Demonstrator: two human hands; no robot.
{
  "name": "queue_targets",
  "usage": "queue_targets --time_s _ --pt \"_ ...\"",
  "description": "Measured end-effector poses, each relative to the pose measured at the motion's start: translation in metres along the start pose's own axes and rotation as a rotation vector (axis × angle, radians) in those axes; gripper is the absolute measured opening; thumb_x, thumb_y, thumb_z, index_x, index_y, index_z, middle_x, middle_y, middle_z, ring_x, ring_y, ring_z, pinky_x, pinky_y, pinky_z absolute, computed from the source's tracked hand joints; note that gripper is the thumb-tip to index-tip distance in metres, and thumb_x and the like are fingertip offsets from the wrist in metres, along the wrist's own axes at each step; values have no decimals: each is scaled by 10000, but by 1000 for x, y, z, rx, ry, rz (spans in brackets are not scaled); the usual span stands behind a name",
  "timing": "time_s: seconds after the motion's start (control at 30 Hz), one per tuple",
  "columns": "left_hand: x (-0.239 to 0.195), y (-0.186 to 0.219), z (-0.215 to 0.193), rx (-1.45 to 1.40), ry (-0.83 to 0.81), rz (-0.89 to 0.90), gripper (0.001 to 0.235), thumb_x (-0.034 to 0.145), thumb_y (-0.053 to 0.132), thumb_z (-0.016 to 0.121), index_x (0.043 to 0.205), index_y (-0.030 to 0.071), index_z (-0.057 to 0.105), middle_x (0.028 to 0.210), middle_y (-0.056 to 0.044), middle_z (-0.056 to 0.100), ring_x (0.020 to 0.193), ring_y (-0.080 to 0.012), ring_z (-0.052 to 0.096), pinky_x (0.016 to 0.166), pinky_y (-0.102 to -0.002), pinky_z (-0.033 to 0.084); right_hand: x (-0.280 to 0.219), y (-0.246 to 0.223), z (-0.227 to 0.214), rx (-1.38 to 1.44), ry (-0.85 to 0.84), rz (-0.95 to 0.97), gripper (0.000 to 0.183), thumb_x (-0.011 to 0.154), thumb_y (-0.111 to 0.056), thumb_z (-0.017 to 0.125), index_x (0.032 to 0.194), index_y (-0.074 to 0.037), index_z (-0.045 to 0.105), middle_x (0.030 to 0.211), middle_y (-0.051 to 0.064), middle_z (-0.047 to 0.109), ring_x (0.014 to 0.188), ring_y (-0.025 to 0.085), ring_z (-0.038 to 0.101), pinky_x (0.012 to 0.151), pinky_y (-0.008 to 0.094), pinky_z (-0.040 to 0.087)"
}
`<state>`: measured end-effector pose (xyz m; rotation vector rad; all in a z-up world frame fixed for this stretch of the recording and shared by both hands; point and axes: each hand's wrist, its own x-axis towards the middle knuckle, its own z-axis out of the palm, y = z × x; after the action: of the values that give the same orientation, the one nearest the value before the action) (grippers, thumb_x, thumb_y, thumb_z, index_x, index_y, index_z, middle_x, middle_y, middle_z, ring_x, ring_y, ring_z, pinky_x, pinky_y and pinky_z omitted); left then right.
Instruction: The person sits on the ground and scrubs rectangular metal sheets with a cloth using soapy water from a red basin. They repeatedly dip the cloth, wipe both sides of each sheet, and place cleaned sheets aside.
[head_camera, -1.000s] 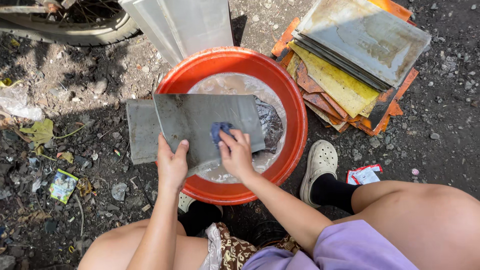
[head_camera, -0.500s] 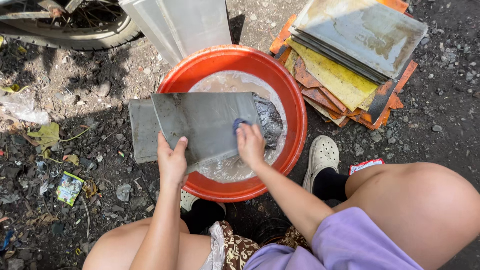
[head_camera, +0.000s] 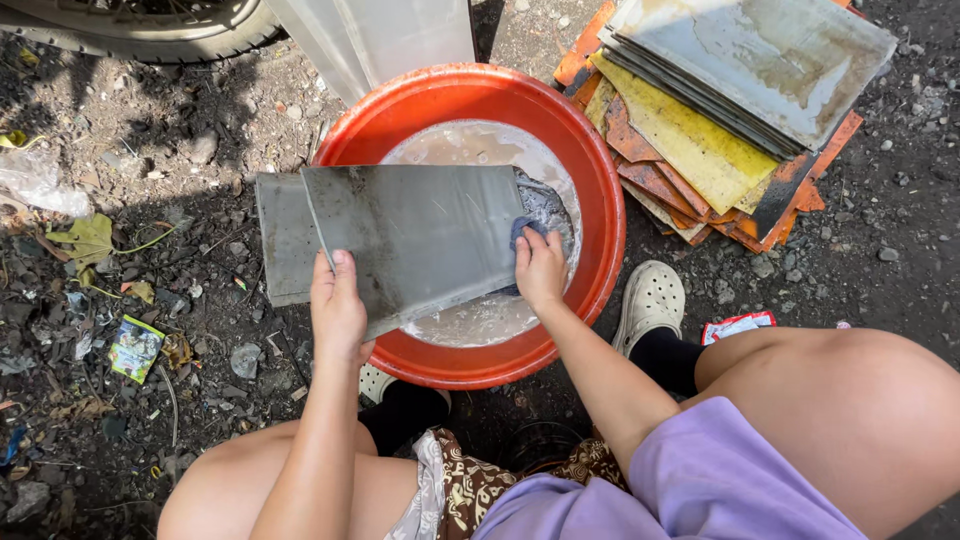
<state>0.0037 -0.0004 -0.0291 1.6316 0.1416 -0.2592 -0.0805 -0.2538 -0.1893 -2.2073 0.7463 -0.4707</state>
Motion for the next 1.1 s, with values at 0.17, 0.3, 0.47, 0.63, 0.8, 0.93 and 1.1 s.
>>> queue_targets --time_s 0.17,0.3,0.47,0.63,0.8,0.93,1.1 --pt "20 29 -28 -121 -135 -205 355 1054 381 508 1119 51 621 992 -42 659 942 -184 586 891 -375 492 1 10 2 11 -89 73 298 973 -285 659 1188 -99 747 1045 187 626 931 393 658 844 476 524" --pt "41 37 -2 -22 19 -36 448 1084 427 423 1218 37 598 1132 -68 660 1070 -167 572 1005 -355 456 22 11 -10 78 -75 71 345 889 -326 703 1136 -94 765 994 174 679 937 360 683 842 446 532" --pt "39 33 19 212 75 120 520 1109 434 378 1454 48 425 1367 -76 532 1293 -167 461 1089 -374 334 9 -56 -11 297 -163 4 360 1045 -321 516 1215 -92 736 1020 148 709 919 303 715 837 391 549" --pt "36 43 23 279 -4 149 430 1111 382 385 1310 37 548 1154 -84 647 1080 -153 561 976 -329 452 -20 -154 4 462 -164 -310 283 991 -254 672 1233 -114 715 923 124 614 809 296 669 738 392 550" --pt "37 48 27 286 -44 143 368 1106 327 422 1285 39 566 1113 -59 672 1013 -123 563 933 -296 468 25 -117 22 235 -22 -145 246 1026 -270 606 1210 -166 731 968 103 632 813 324 680 718 435 553" --pt "36 49 24 286 5 112 361 1121 333 430 1244 27 578 1065 -73 648 995 -122 534 924 -308 463 68 -65 19 -48 25 48 284 1041 -297 550 1209 -163 736 1062 127 662 870 372 689 758 481 556" --pt "38 50 32 218 22 110 384 1124 347 417 1245 17 570 1073 -67 639 1001 -138 538 910 -312 457 27 -120 26 215 37 -43 249 1025 -253 602 1195 -115 720 1028 129 678 849 350 709 744 446 572"
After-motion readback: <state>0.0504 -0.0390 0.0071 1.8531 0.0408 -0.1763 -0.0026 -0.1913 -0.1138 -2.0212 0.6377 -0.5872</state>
